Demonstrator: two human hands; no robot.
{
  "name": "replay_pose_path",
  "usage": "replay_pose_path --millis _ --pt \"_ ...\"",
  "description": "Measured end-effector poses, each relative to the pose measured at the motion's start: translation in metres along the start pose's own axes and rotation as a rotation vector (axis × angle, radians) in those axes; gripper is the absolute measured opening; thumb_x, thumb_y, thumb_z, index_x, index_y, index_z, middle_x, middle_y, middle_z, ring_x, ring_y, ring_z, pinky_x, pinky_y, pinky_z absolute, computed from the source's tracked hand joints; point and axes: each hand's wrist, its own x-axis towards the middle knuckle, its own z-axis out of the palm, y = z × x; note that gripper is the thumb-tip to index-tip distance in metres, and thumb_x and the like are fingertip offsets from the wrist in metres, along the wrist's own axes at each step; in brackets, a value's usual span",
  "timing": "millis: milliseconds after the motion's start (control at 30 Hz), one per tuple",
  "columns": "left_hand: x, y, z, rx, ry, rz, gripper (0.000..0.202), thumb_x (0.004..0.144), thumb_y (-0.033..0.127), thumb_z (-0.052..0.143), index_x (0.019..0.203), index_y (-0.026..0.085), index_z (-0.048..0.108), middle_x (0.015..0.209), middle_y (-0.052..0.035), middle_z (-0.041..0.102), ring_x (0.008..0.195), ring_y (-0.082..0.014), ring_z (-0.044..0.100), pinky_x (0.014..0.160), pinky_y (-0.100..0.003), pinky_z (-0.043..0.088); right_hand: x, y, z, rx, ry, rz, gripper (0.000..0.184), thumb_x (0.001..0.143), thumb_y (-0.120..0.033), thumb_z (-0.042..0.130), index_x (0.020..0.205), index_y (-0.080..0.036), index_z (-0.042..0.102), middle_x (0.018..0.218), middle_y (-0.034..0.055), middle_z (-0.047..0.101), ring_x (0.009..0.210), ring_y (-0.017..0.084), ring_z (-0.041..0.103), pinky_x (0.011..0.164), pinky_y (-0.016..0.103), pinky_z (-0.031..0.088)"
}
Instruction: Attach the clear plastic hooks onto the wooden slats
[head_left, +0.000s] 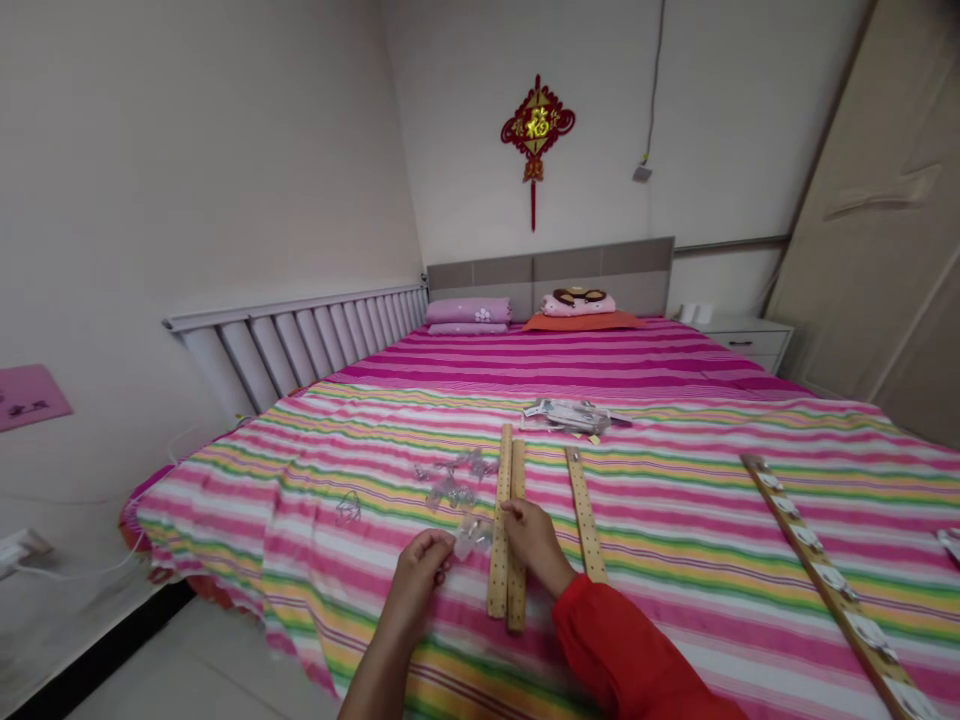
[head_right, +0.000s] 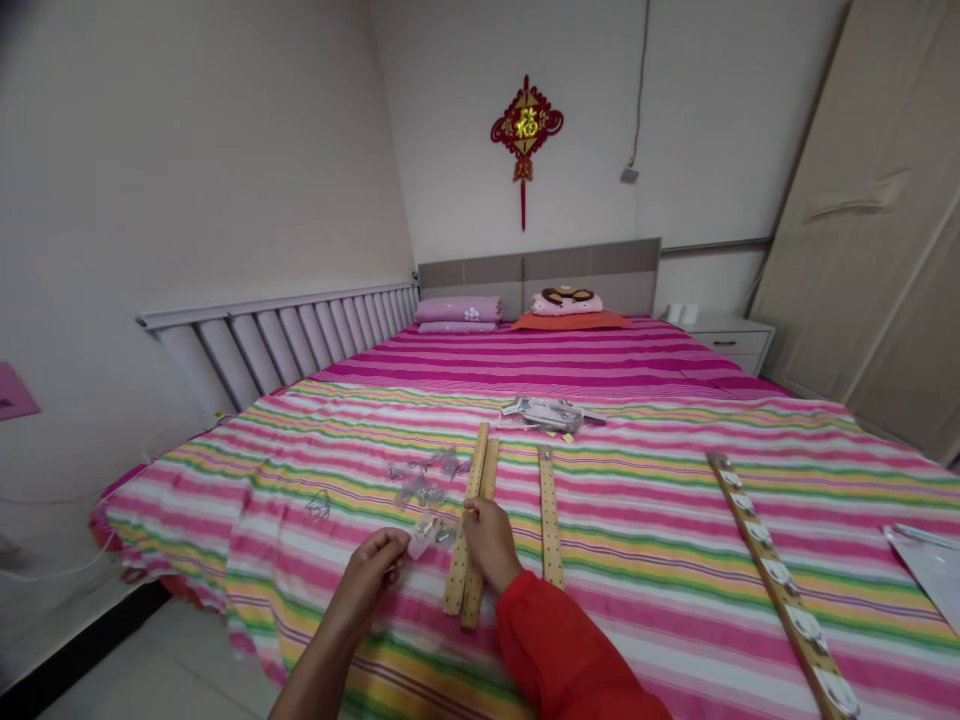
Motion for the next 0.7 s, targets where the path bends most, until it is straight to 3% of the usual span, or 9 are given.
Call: replay_pose_path --millis 100,233,367,467,600,700 --pt "-0.002 0.014 0.006 0.174 -0.153 0.019 0.026 0.062 0.042 0.065 0.066 0.017 0.056 0.052 0.0065 0.044 0.048 -0.0074 0.036 0.049 -0.020 0.026 -0.001 -0.013 -0.017 0.055 -0.078 -0.078 0.019 0.073 -0.021 0.052 0.070 -0.015 0.070 0.071 0.0050 0.069 0.071 0.021 0.062 0.066 0.029 0.046" --pt "-0.003 0.030 0.020 0.310 -0.315 0.091 0.020 0.064 0.037 0.060 0.064 0.017 0.057 0.054 0.0048 0.046 0.051 -0.0093 0.039 0.052 -0.022 0.029 -0.010 -0.030 -0.038 0.119 -0.189 -0.185 0.016 0.072 -0.027 0.059 0.070 -0.017 0.072 0.069 0.0030 0.068 0.067 0.018 0.061 0.062 0.026 0.046" --pt "-0.004 0.043 0.038 0.327 -0.449 0.119 0.013 0.064 0.030 0.060 0.062 0.017 0.059 0.054 0.0041 0.048 0.052 -0.0098 0.042 0.053 -0.022 0.032 -0.025 -0.035 -0.061 0.108 -0.284 -0.307 0.013 0.070 -0.023 0.061 0.069 -0.018 0.073 0.066 0.0026 0.066 0.064 0.016 0.059 0.060 0.025 0.044" --pt "-0.003 0.049 0.051 0.357 -0.527 0.121 0.012 0.066 0.028 0.061 0.063 0.016 0.061 0.056 0.0033 0.050 0.052 -0.0101 0.044 0.052 -0.022 0.034 -0.033 -0.031 -0.078 0.084 -0.298 -0.278 0.012 0.069 -0.019 0.061 0.067 -0.017 0.073 0.064 0.0021 0.064 0.062 0.015 0.057 0.058 0.024 0.041" --pt "0.002 0.051 0.071 0.401 -0.583 0.158 0.015 0.068 0.031 0.063 0.068 0.015 0.064 0.061 0.0012 0.056 0.057 -0.0115 0.049 0.055 -0.023 0.036 -0.042 -0.022 -0.097 0.110 -0.288 -0.183 0.010 0.068 -0.022 0.063 0.063 -0.016 0.069 0.055 -0.0010 0.060 0.053 0.012 0.051 0.053 0.023 0.037" --pt "0.007 0.046 0.088 0.340 -0.461 0.203 0.024 0.068 0.037 0.065 0.076 0.015 0.066 0.069 -0.0010 0.061 0.066 -0.0141 0.054 0.062 -0.024 0.040 -0.047 -0.013 -0.110 0.236 -0.234 -0.092 0.013 0.066 -0.028 0.067 0.060 -0.017 0.065 0.052 -0.0028 0.058 0.049 0.011 0.048 0.051 0.022 0.036"
